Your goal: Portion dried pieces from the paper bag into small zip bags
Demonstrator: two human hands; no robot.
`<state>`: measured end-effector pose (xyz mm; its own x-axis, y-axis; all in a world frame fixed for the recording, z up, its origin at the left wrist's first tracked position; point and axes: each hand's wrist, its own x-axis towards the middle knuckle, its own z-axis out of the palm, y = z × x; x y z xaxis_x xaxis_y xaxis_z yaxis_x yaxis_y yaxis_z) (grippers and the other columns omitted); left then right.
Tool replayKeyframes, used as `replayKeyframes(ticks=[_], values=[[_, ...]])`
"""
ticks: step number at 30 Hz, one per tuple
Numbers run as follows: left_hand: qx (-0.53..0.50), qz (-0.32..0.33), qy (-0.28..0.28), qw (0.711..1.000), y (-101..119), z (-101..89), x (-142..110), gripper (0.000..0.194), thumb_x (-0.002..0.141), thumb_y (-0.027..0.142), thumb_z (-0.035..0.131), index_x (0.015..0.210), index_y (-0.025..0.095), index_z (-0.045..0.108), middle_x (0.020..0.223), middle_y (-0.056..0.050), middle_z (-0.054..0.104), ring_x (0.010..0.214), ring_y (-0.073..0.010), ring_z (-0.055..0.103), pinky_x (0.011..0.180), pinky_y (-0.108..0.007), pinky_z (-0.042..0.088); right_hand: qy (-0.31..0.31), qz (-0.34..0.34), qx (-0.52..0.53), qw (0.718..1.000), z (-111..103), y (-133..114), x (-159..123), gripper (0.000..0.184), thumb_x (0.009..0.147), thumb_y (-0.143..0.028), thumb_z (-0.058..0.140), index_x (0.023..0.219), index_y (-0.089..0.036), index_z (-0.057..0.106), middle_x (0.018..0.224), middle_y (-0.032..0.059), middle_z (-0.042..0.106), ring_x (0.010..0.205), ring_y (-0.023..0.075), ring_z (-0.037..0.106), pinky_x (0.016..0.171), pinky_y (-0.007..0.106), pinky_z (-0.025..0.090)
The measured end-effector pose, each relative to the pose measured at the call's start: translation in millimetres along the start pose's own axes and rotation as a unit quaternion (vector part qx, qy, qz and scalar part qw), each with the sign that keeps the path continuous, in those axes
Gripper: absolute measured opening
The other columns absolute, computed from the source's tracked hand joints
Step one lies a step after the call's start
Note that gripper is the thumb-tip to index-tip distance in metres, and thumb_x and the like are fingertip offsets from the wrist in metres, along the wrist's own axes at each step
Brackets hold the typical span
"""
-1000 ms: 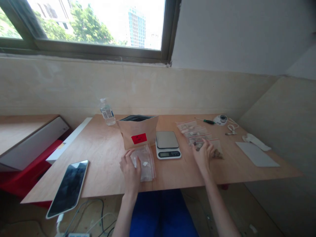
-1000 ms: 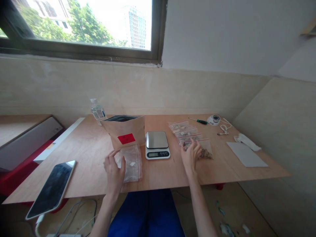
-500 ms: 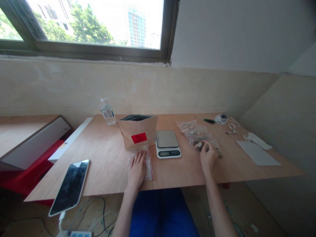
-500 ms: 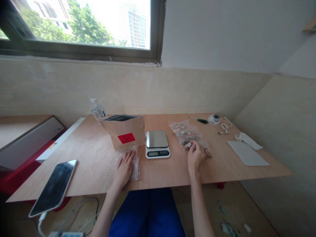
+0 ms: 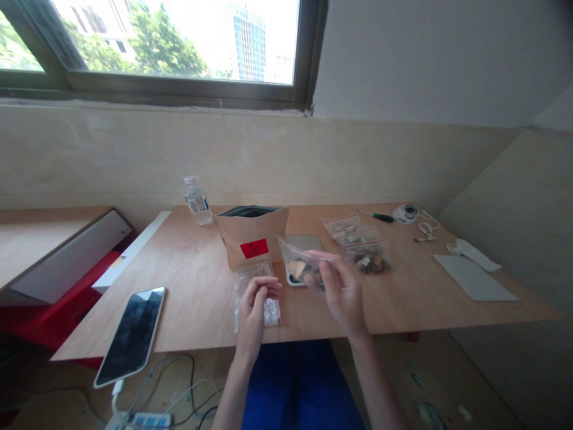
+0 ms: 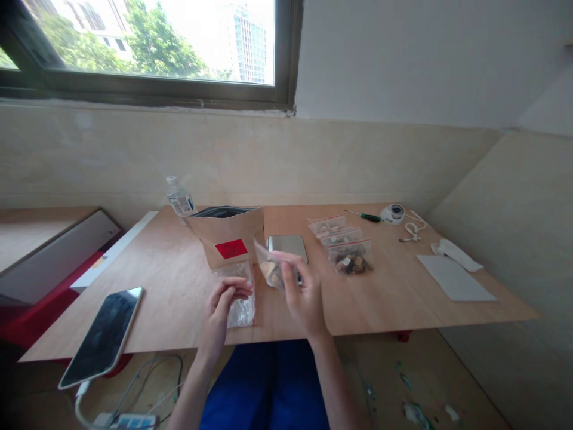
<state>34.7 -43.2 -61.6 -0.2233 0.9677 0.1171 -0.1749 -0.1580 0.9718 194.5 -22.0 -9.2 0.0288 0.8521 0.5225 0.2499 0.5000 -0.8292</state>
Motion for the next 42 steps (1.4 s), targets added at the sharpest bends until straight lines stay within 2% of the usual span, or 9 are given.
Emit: replayKeyframes(ticks=[2,5,8,10,13,18,23,33,42], values=[[-0.124,-0.044,-0.027,0.991,8.9,9.9,-7.5,0.027,0.083,0.039,0.053,0.084,0.015,0.066,0.077,-0.006,0.067,0.071,-0.0164,0.062,0.068,-0.028,0.048,-0.094,-0.067,0.005,0.993,14.1,-2.7,-5.4,0.023,0.093,-0.025,0.044,0.104,-0.025,0.065,0.109,0.0051,0.068,0.104,0.0177,0.061,0.091,0.032,0.047],[-0.249,-0.106,0.046,0.961,9.5,12.5,-10.2,0.037,0.077,0.049,0.060,0.089,0.015,0.066,0.083,-0.005,0.069,0.076,-0.0156,0.063,0.068,-0.026,0.049,-0.215,-0.134,0.016,0.967,23.9,-3.3,-12.6,0.023,0.093,-0.022,0.046,0.106,-0.026,0.065,0.111,0.0033,0.067,0.109,0.0164,0.058,0.096,0.032,0.044],[-0.257,-0.150,0.108,0.949,3.4,3.6,-7.3,0.040,0.066,0.047,0.070,0.089,0.015,0.067,0.085,-0.004,0.069,0.079,-0.0149,0.063,0.070,-0.024,0.050,-0.288,-0.122,0.016,0.950,22.0,-3.5,-17.5,0.025,0.092,-0.023,0.047,0.111,-0.026,0.063,0.116,0.0025,0.066,0.115,0.0165,0.055,0.100,0.033,0.041],[-0.225,-0.156,0.114,0.955,-0.7,-3.3,-5.9,0.034,0.062,0.041,0.075,0.081,0.015,0.066,0.079,-0.001,0.068,0.073,-0.0122,0.062,0.069,-0.022,0.049,-0.314,-0.104,0.017,0.943,18.5,-3.8,-19.2,0.028,0.091,-0.026,0.049,0.116,-0.025,0.060,0.121,0.0036,0.063,0.120,0.0186,0.052,0.105,0.037,0.036],[-0.165,-0.145,0.082,0.972,-4.8,-8.3,-6.6,0.029,0.065,0.039,0.074,0.080,0.016,0.066,0.080,0.000,0.067,0.074,-0.0126,0.062,0.070,-0.022,0.049,-0.299,-0.078,0.003,0.951,17.2,-3.1,-20.0,0.030,0.090,-0.031,0.050,0.118,-0.023,0.057,0.120,0.0046,0.063,0.119,0.0208,0.052,0.110,0.043,0.028],[-0.013,-0.093,0.040,0.995,-5.7,-4.9,-10.4,0.035,0.074,0.049,0.063,0.086,0.017,0.067,0.088,-0.004,0.068,0.088,-0.0195,0.062,0.078,-0.028,0.049,-0.202,-0.042,-0.086,0.975,29.1,3.3,-20.8,0.022,0.086,-0.027,0.058,0.107,-0.022,0.059,0.104,0.0047,0.066,0.101,0.0191,0.059,0.092,0.034,0.044],[0.099,-0.042,0.010,0.994,-4.1,-3.6,-11.2,0.035,0.083,0.048,0.051,0.083,0.017,0.064,0.083,-0.005,0.068,0.080,-0.0197,0.063,0.076,-0.030,0.049,-0.201,-0.064,-0.138,0.968,37.5,11.4,-21.8,0.012,0.089,-0.024,0.054,0.098,-0.021,0.062,0.092,0.0036,0.062,0.090,0.0177,0.058,0.084,0.031,0.046],[0.181,0.014,-0.016,0.983,-1.6,-8.6,-11.9,0.032,0.087,0.042,0.048,0.073,0.017,0.062,0.069,-0.002,0.064,0.067,-0.0158,0.059,0.063,-0.023,0.044,-0.202,0.000,-0.077,0.976,35.1,9.6,-20.0,0.014,0.088,-0.021,0.054,0.079,-0.018,0.063,0.078,0.0010,0.061,0.076,0.0134,0.059,0.071,0.023,0.044],[0.153,0.022,-0.073,0.985,-3.1,-10.8,-10.9,0.030,0.089,0.041,0.045,0.073,0.018,0.057,0.068,-0.001,0.060,0.066,-0.0145,0.056,0.063,-0.023,0.044,-0.218,0.063,-0.020,0.974,29.8,7.0,-14.5,0.020,0.086,-0.031,0.057,0.073,-0.019,0.067,0.073,-0.0012,0.064,0.071,0.0110,0.060,0.069,0.021,0.043]])
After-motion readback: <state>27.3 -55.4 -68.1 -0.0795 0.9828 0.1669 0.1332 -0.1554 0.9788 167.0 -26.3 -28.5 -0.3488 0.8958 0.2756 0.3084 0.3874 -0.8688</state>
